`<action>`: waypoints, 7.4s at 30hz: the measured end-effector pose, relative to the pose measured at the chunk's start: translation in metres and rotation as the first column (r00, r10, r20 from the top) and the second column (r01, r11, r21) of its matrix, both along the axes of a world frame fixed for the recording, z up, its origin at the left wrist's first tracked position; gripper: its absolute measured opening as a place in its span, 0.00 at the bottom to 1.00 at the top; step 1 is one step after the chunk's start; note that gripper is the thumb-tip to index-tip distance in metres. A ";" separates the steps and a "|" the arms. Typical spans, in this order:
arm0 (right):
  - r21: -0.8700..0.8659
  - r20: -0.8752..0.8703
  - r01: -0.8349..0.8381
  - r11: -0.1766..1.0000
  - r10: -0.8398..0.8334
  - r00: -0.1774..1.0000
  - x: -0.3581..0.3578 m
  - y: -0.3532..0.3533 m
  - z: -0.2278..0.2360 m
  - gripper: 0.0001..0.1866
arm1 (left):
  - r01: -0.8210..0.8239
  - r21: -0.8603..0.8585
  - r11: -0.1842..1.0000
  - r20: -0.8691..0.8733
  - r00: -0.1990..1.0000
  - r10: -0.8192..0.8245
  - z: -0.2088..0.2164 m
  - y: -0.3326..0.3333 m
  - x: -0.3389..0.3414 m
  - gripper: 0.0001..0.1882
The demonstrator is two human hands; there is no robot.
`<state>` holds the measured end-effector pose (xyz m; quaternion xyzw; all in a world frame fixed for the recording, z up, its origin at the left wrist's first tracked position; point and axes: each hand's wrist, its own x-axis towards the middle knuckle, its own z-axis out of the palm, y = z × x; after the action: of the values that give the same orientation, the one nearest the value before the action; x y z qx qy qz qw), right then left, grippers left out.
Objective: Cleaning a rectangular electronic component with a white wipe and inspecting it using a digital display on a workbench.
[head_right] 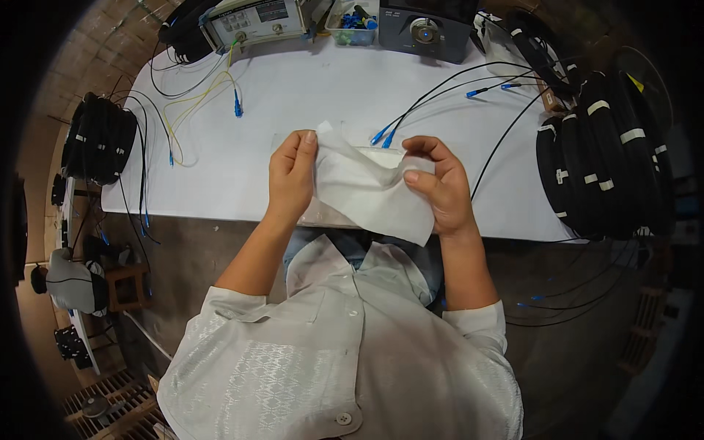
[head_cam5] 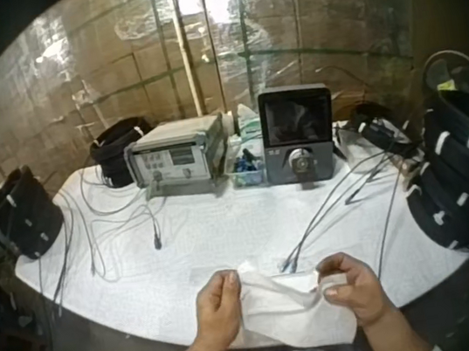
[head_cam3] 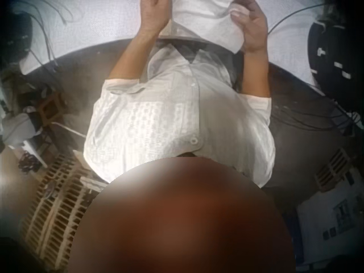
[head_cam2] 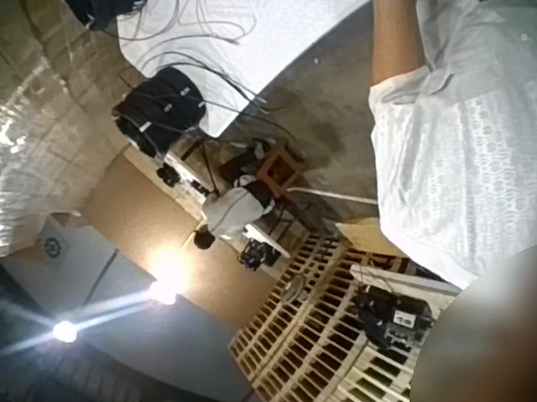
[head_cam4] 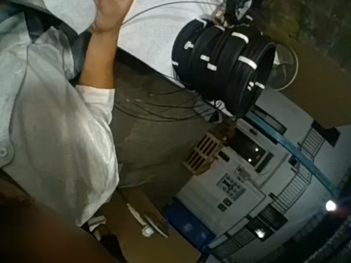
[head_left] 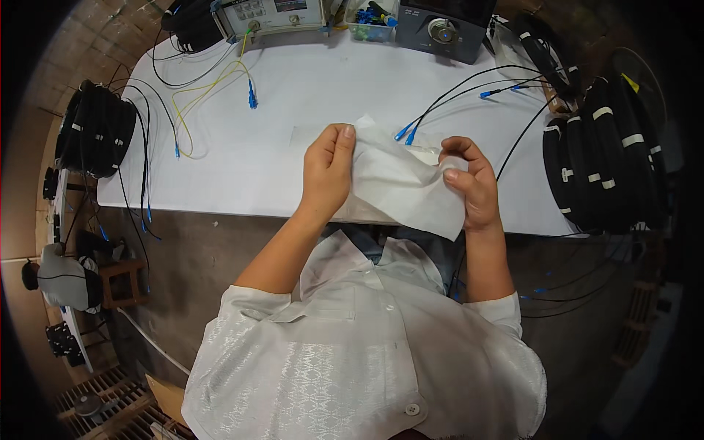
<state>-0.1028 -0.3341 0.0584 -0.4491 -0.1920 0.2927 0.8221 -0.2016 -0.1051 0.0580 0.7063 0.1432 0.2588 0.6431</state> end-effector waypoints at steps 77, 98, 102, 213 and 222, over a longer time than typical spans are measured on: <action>-0.280 0.957 0.600 0.749 0.172 0.232 -0.017 0.029 -0.015 0.20 | 0.246 0.801 0.545 -0.089 0.950 -0.298 -0.018 -0.009 0.001 0.23; -0.648 0.758 0.554 0.523 0.517 0.398 -0.007 -0.006 -0.044 0.46 | 0.373 0.767 0.521 -0.341 0.926 -0.161 -0.045 0.008 -0.020 0.49; -0.679 0.729 0.574 0.458 0.518 0.448 -0.009 -0.013 -0.047 0.49 | 0.340 0.724 0.600 -0.318 0.937 -0.147 -0.049 0.007 -0.021 0.53; -0.479 0.810 0.688 0.545 -0.027 0.586 -0.014 -0.016 -0.032 0.14 | 0.153 0.458 0.876 -0.335 0.942 0.011 -0.022 0.029 -0.040 0.12; -0.514 0.748 0.661 0.546 -0.093 0.658 -0.006 -0.018 -0.033 0.14 | 0.157 0.410 0.898 -0.385 0.923 0.014 -0.015 0.028 -0.039 0.14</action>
<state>-0.1086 -0.3521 0.0259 -0.8502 -0.2107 -0.0280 0.4817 -0.2410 -0.0770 0.0430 0.8728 0.1769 0.1186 0.4393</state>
